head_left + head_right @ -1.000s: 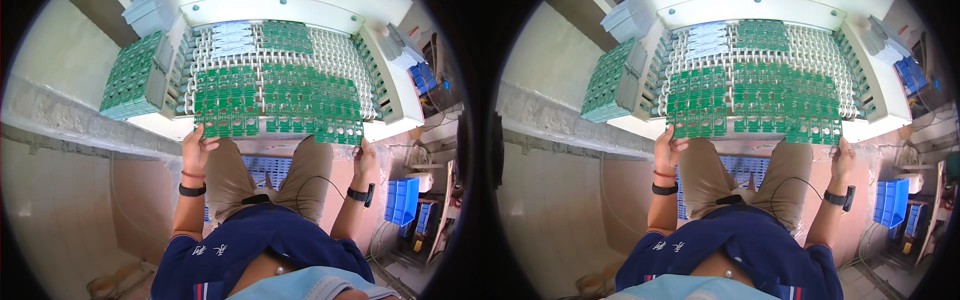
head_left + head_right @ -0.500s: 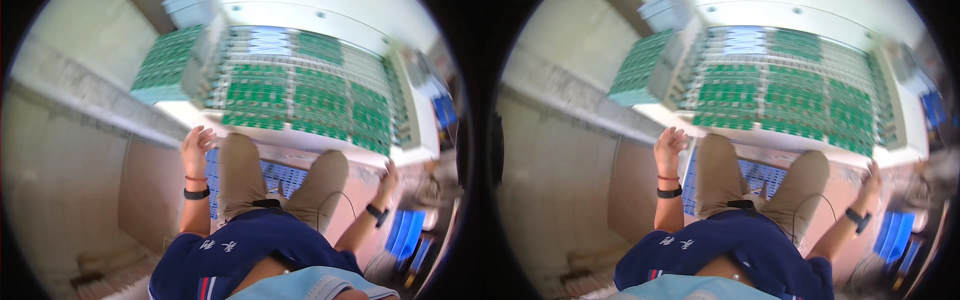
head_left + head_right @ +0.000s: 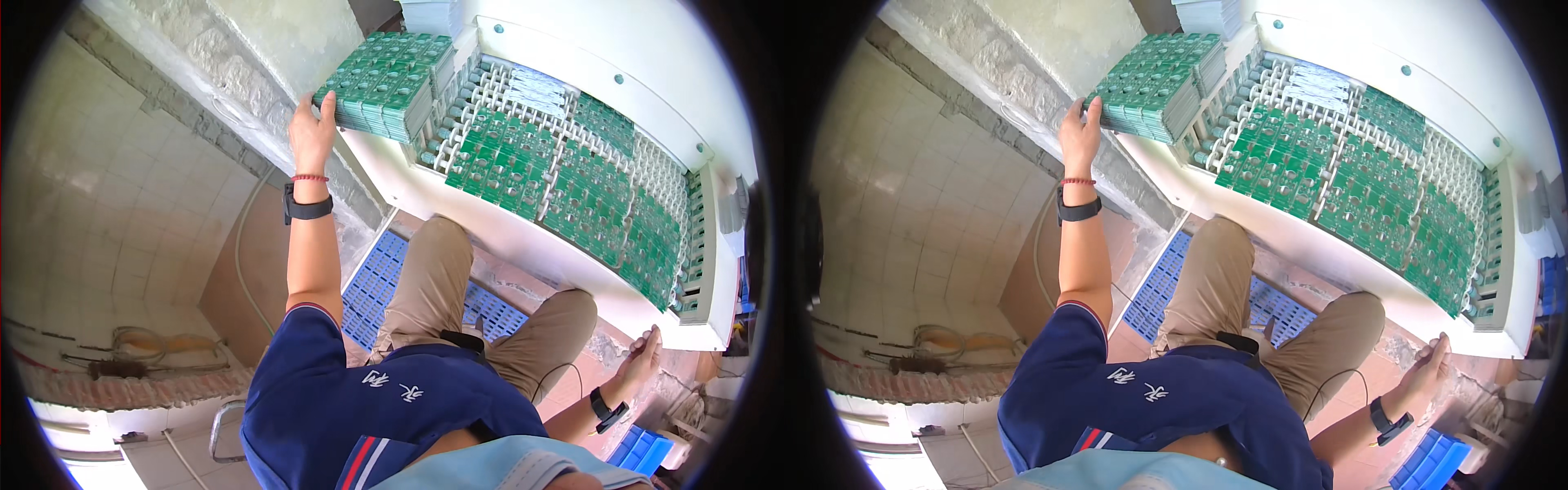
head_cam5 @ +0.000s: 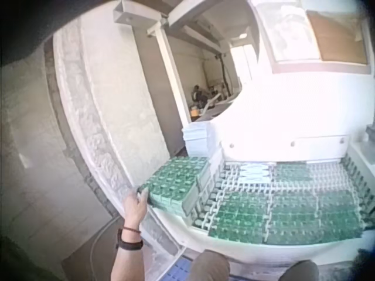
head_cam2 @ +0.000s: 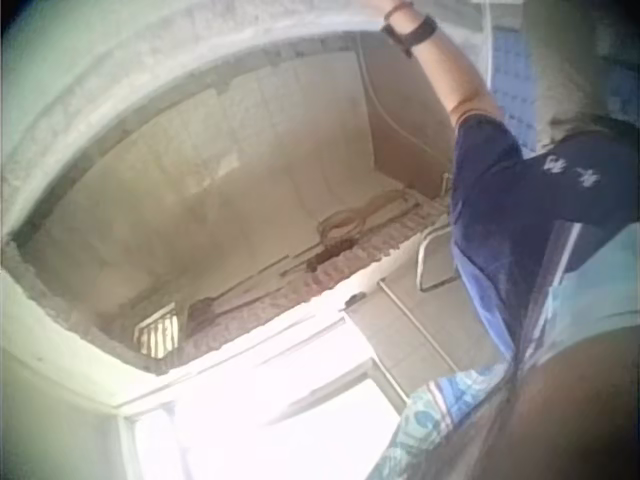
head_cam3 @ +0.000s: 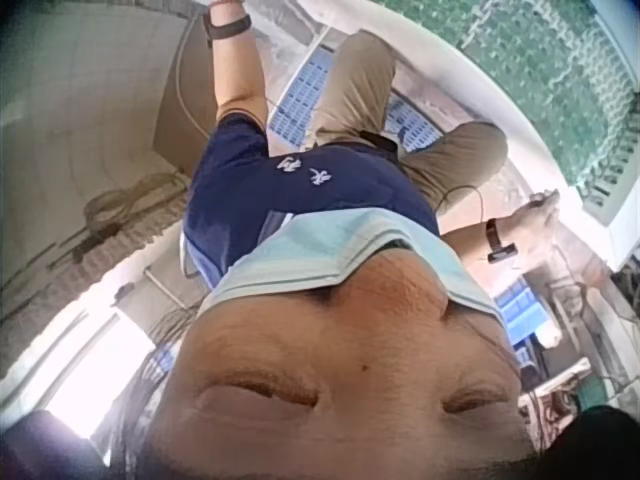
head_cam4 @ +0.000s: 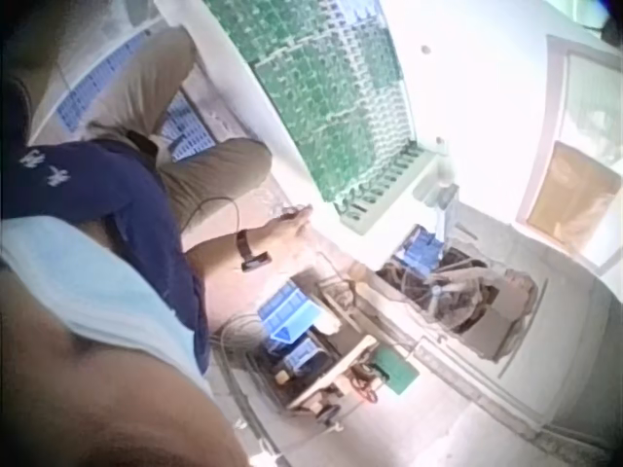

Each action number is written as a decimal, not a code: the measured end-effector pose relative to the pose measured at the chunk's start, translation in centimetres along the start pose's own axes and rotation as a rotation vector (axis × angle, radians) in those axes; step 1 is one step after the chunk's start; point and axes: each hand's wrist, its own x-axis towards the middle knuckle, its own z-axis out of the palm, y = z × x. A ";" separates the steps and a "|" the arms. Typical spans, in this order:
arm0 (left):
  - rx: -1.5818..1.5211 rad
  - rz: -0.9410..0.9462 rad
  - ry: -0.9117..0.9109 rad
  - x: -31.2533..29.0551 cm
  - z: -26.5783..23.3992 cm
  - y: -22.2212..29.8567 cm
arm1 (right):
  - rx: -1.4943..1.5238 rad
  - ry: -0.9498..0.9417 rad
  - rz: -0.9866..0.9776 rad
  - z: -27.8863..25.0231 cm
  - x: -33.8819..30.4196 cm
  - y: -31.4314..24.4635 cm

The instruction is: Sorting and placing printed circuit boards (PCBs) into a specialized rack or machine.

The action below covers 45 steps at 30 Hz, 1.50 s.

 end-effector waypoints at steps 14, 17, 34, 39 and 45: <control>0.263 0.192 0.127 -2.0 -0.6 1.7 | -0.076 -0.110 -0.028 2.9 -2.2 1.2; 0.241 0.206 0.122 -2.2 -0.1 1.8 | -0.095 -0.094 -0.039 3.7 -2.8 0.8; 0.032 0.087 0.144 -3.4 1.4 -0.3 | -0.133 -0.372 0.042 11.7 -6.4 0.5; 0.033 0.162 0.136 -3.3 1.1 -0.2 | -0.113 -0.632 -0.003 18.5 -7.1 -2.0; 0.223 0.327 0.155 -4.0 -0.3 0.4 | -0.129 -0.974 -0.016 30.9 -6.5 -5.5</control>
